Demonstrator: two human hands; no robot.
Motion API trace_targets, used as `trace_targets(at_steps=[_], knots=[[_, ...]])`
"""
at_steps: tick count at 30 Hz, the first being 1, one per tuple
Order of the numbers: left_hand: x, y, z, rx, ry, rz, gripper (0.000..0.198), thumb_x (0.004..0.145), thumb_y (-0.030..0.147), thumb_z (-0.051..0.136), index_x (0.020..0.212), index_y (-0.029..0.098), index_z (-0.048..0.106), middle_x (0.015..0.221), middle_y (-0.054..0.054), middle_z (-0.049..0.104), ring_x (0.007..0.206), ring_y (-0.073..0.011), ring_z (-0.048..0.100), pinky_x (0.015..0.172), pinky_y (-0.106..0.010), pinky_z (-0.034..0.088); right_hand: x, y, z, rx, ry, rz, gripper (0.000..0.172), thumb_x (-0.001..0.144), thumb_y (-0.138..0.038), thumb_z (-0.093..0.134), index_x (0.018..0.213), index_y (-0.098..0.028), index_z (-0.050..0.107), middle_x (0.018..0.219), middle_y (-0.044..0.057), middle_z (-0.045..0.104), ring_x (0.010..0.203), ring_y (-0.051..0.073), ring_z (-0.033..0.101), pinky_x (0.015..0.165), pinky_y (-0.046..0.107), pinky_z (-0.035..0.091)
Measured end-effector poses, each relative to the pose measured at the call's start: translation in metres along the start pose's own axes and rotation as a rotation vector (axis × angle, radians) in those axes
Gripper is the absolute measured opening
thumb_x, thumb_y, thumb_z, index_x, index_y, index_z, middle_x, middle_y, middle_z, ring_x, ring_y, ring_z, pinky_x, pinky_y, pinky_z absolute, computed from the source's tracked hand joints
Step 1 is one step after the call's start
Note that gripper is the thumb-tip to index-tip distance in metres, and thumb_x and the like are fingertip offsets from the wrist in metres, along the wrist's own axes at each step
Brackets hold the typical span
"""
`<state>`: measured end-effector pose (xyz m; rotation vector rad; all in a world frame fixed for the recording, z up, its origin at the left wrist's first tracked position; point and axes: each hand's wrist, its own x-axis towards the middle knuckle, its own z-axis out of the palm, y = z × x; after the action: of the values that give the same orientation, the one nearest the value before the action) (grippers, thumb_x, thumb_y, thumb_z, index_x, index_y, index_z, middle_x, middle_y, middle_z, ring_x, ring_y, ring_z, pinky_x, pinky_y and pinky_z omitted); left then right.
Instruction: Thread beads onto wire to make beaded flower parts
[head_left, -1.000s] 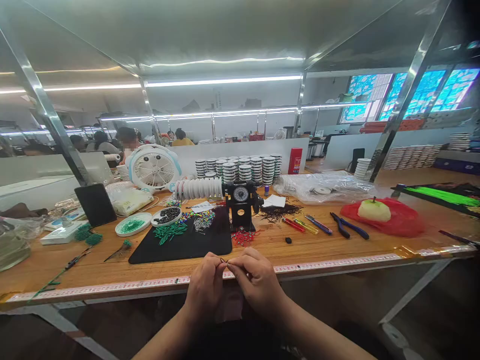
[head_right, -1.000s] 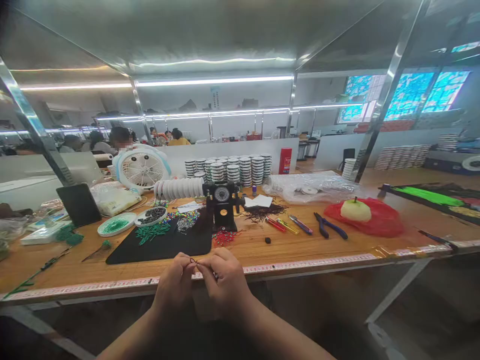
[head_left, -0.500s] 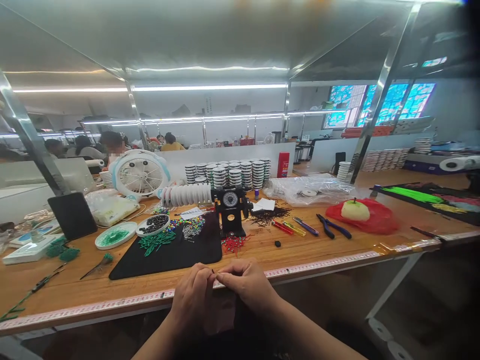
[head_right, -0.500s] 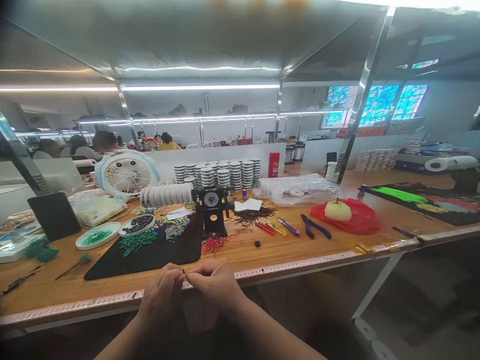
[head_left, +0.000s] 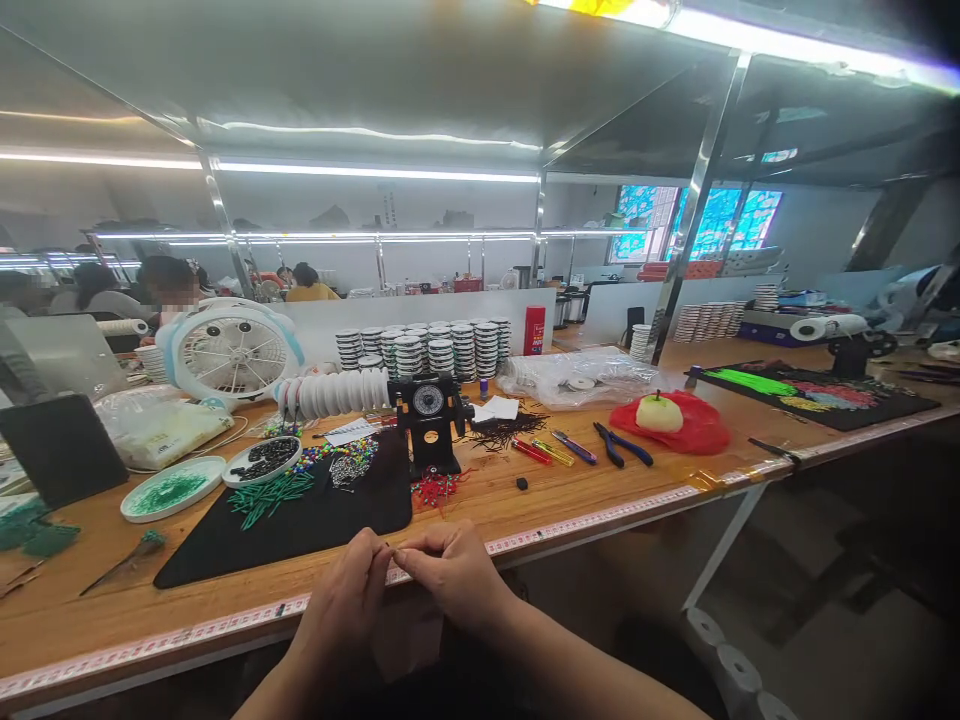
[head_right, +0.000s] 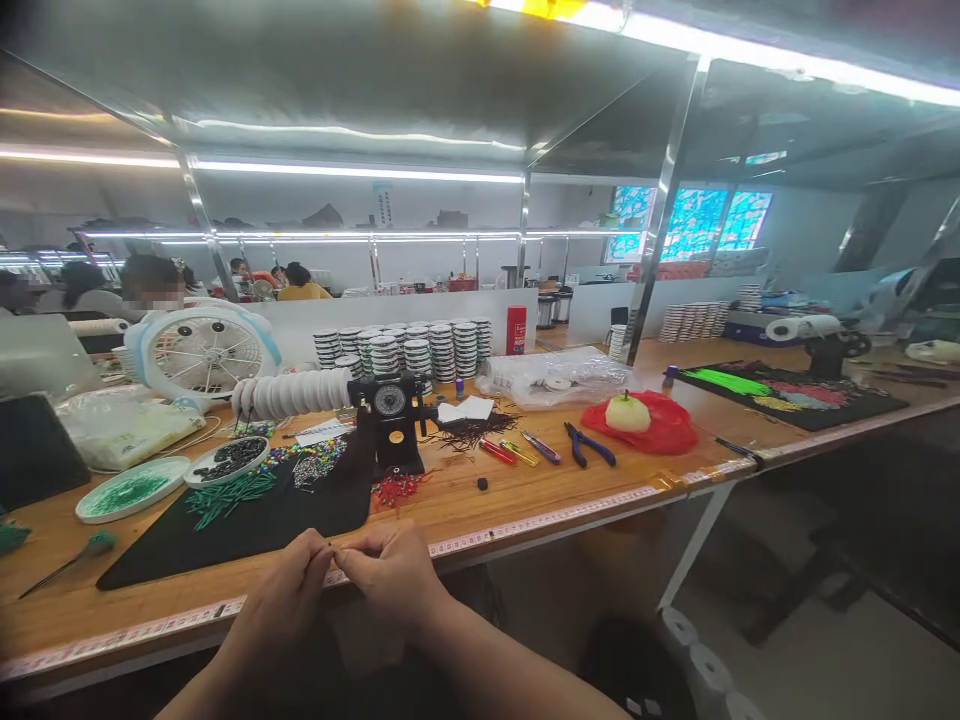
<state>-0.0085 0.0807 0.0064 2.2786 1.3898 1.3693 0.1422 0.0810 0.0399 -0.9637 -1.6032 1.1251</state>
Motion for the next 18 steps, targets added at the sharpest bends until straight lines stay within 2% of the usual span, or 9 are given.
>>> trace_targets(at_steps=[6,9,12,16,18], knots=[[0.001,0.001,-0.007,-0.093,-0.072,-0.071,0.025,0.090,0.032,0.033,0.068,0.021,0.041,0.064,0.001,0.044,0.058,-0.0151,0.045,0.056,-0.027,0.035,-0.001,-0.001,0.001,-0.046,-0.014,-0.030,0.021,0.077,-0.027,0.056,0.069,-0.015,0.072,0.059,0.000,0.062,0.057,0.012,0.051,0.051,0.021,0.036],[-0.001,0.004,-0.014,-0.158,-0.137,-0.149,0.027,0.090,0.034,0.033,0.068,0.020,0.041,0.065,0.001,0.045,0.060,-0.0151,0.045,0.057,-0.026,0.035,-0.004,-0.003,0.005,-0.103,0.009,-0.055,0.021,0.078,-0.028,0.056,0.072,-0.014,0.070,0.066,0.002,0.064,0.063,0.013,0.054,0.056,0.022,0.039],[-0.003,0.008,-0.019,-0.238,-0.148,-0.241,0.029,0.091,0.036,0.032,0.069,0.020,0.041,0.064,0.001,0.044,0.060,-0.0149,0.044,0.057,-0.026,0.034,-0.004,-0.005,0.008,-0.154,0.004,-0.083,0.019,0.078,-0.027,0.056,0.070,-0.014,0.067,0.067,0.003,0.064,0.064,0.013,0.055,0.058,0.023,0.040],[-0.005,0.010,-0.020,-0.239,-0.140,-0.263,0.028,0.091,0.036,0.032,0.070,0.020,0.042,0.065,0.001,0.044,0.061,-0.0151,0.043,0.058,-0.027,0.033,-0.001,-0.007,0.008,-0.069,-0.043,0.007,0.018,0.074,-0.027,0.060,0.068,-0.012,0.068,0.060,0.003,0.063,0.055,0.012,0.052,0.051,0.022,0.038],[-0.004,0.009,-0.019,-0.223,-0.147,-0.248,0.028,0.091,0.036,0.032,0.070,0.020,0.041,0.065,0.001,0.044,0.061,-0.0152,0.043,0.059,-0.027,0.032,0.002,-0.008,0.006,0.013,-0.065,0.046,0.018,0.073,-0.028,0.061,0.070,-0.012,0.070,0.063,0.004,0.065,0.058,0.013,0.055,0.054,0.023,0.040]])
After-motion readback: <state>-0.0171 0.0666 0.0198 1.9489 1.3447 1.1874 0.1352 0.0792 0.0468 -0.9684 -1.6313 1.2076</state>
